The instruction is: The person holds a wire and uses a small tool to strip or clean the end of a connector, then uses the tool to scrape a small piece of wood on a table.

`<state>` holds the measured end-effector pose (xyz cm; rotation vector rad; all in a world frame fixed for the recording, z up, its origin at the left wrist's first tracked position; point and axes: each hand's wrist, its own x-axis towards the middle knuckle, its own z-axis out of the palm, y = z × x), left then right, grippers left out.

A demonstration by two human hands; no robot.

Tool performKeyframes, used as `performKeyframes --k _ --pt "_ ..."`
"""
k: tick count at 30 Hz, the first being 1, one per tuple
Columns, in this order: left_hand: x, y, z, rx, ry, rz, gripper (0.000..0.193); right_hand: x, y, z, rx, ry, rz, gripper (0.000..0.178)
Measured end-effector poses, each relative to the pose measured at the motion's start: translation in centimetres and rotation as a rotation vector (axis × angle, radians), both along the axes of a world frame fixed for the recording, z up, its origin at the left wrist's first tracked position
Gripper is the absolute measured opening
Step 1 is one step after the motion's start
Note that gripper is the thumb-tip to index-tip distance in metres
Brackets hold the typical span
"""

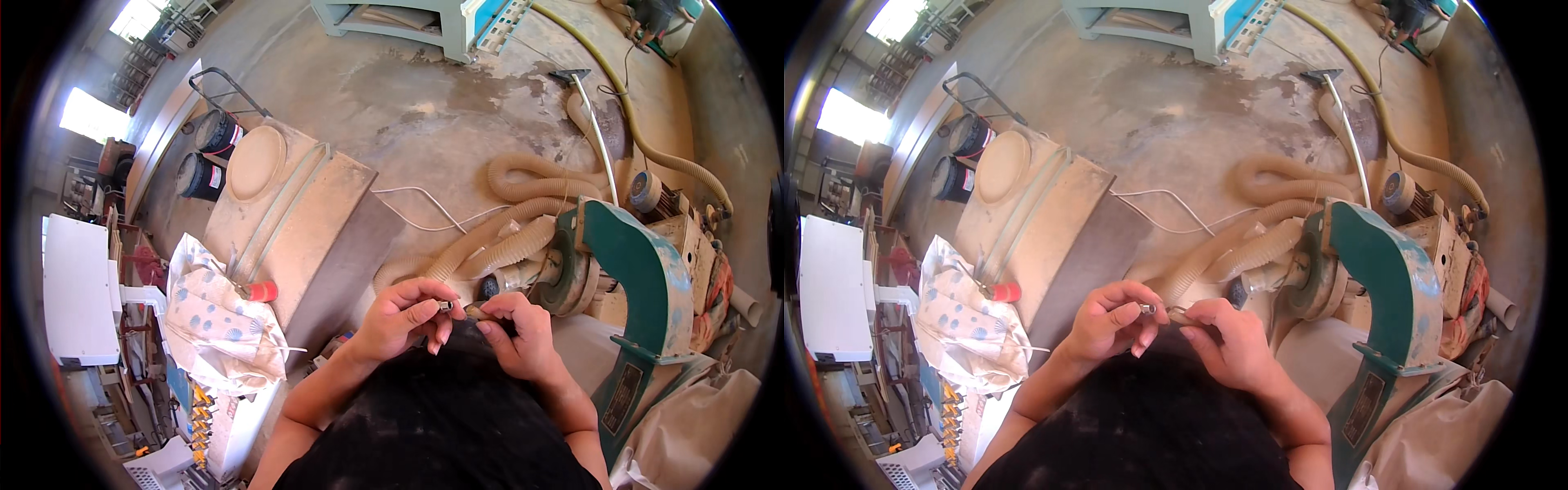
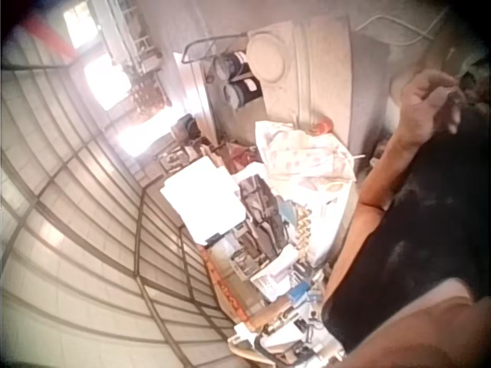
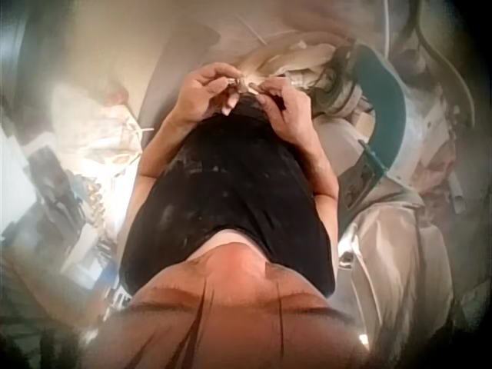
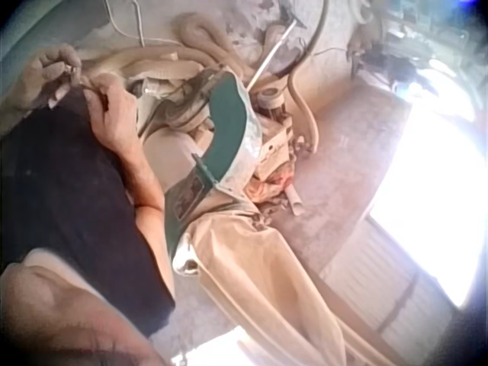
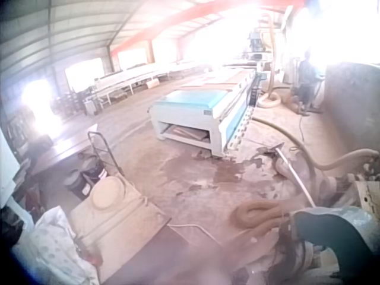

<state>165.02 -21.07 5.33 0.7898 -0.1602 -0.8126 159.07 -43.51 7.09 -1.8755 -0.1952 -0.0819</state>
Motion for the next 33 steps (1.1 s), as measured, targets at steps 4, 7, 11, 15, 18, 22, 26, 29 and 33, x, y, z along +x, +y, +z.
performKeyframes --k 4,7,11,15,18,22,26,29,33 --pt "0.4 0.0 0.6 -0.109 0.116 -0.036 0.031 -0.2 -0.1 0.1 -0.028 0.008 0.019 0.022" --pt "0.3 0.2 -0.1 -0.225 0.154 -0.062 0.028 -0.5 -0.1 0.1 -0.021 0.01 0.029 0.021" --pt "-0.1 0.0 0.4 -0.19 0.167 -0.04 0.021 -0.3 0.3 0.6 -0.076 -0.086 0.031 0.019" --pt "-0.9 -0.4 1.6 0.104 0.01 0.026 0.019 0.5 0.7 0.4 -0.067 -0.097 0.044 0.019" --pt "-0.8 -0.8 2.9 0.215 -0.021 0.029 0.021 0.6 0.2 0.5 -0.089 -0.107 0.028 0.019" --pt "-0.9 -1.0 2.3 0.152 -0.132 0.061 0.022 0.6 -0.9 2.0 -0.094 -0.101 0.075 0.016" --pt "-1.2 -1.0 2.0 0.219 -0.212 0.099 0.022 -0.5 -3.2 6.3 0.624 -0.183 0.379 0.007" --pt "-0.6 -0.9 1.9 0.252 -0.149 0.101 0.014 -2.0 -2.2 9.5 1.086 -0.331 0.487 0.008" --pt "-2.1 0.4 1.1 0.39 -0.112 0.242 0.009 -0.2 -2.1 11.0 1.13 -0.469 0.799 0.028"
